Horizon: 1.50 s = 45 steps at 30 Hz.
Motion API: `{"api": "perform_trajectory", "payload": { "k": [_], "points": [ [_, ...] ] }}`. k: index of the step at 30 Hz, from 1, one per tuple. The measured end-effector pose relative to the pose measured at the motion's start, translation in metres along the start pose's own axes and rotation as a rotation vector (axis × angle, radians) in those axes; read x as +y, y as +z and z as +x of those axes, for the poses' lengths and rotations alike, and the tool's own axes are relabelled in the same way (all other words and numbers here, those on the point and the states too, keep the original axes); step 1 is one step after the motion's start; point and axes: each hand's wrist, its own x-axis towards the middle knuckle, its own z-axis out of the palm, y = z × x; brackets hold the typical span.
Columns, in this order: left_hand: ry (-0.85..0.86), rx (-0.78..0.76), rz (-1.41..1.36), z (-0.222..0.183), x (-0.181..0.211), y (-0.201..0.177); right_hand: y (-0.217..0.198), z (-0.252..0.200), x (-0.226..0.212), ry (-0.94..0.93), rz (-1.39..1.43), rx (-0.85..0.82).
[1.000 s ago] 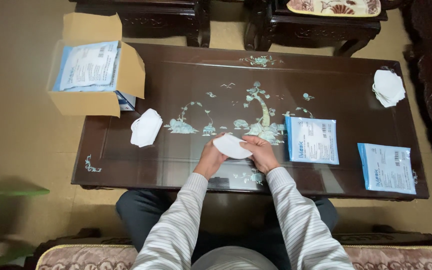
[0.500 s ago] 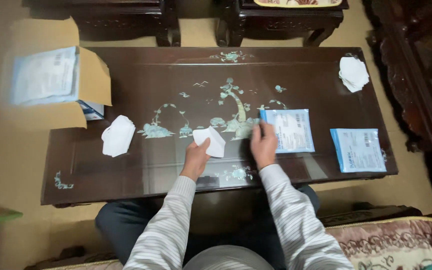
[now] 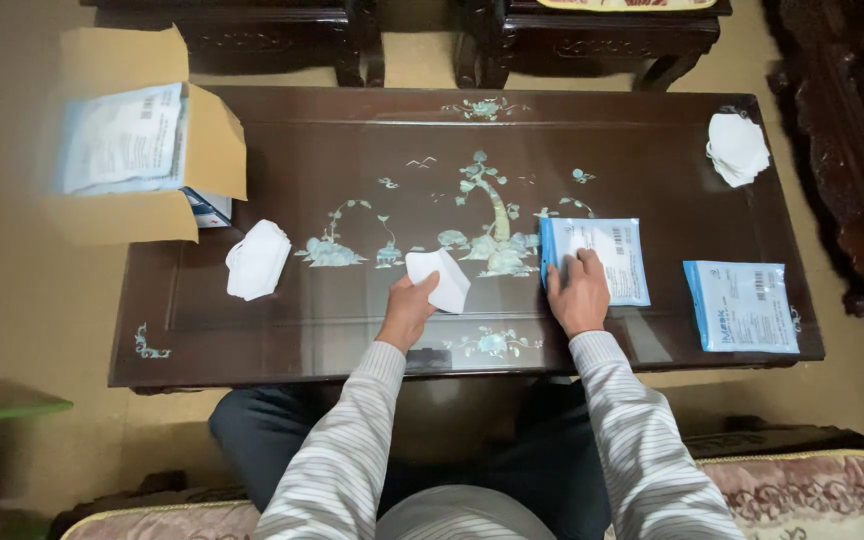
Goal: Packaging individual face masks into plastic pouches
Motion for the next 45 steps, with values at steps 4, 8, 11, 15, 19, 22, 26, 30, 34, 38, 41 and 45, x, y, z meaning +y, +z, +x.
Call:
{"api": "perform_trajectory", "payload": {
  "k": [4, 8, 11, 15, 19, 22, 26, 30, 34, 38, 41, 45],
  "points": [
    [-0.006, -0.022, 0.002, -0.009, 0.006, 0.001, 0.001, -0.002, 0.005, -0.022, -0.038, 0.025],
    [-0.027, -0.079, 0.027, -0.006, 0.003, -0.004, 0.002, -0.012, -0.012, -0.064, 0.033, 0.010],
    [-0.065, -0.172, 0.101, -0.015, -0.006, 0.007, -0.001, -0.022, -0.039, -0.029, 0.127, -0.077],
    [-0.019, -0.240, 0.183, 0.005, -0.037, 0.012, 0.002, -0.031, -0.074, 0.063, 0.280, -0.182],
    [0.123, 0.015, 0.599, 0.040, -0.053, -0.003, 0.000, -0.034, -0.101, 0.089, 0.317, -0.193],
    [0.127, 0.059, 0.719, 0.043, -0.052, -0.011, -0.014, -0.038, -0.133, 0.106, 0.347, -0.226],
    [0.236, 0.050, 0.733, 0.029, -0.029, -0.017, -0.012, -0.046, -0.158, -0.074, 0.264, -0.177],
    [0.239, 0.019, 0.595, 0.057, -0.048, -0.032, -0.018, -0.037, -0.162, -0.164, 0.302, -0.102],
    [0.173, -0.001, 0.440, 0.034, -0.035, -0.021, -0.026, -0.007, -0.131, -0.132, 0.294, -0.132],
    [0.143, -0.047, 0.418, 0.021, -0.031, 0.000, -0.010, -0.012, -0.110, -0.153, 0.239, -0.285],
    [0.095, -0.127, 0.325, -0.040, 0.005, 0.033, -0.009, -0.015, -0.111, -0.132, 0.212, -0.311],
    [0.072, -0.063, 0.388, -0.037, -0.006, 0.045, -0.008, -0.017, -0.110, -0.126, 0.227, -0.273]
  ]
}}
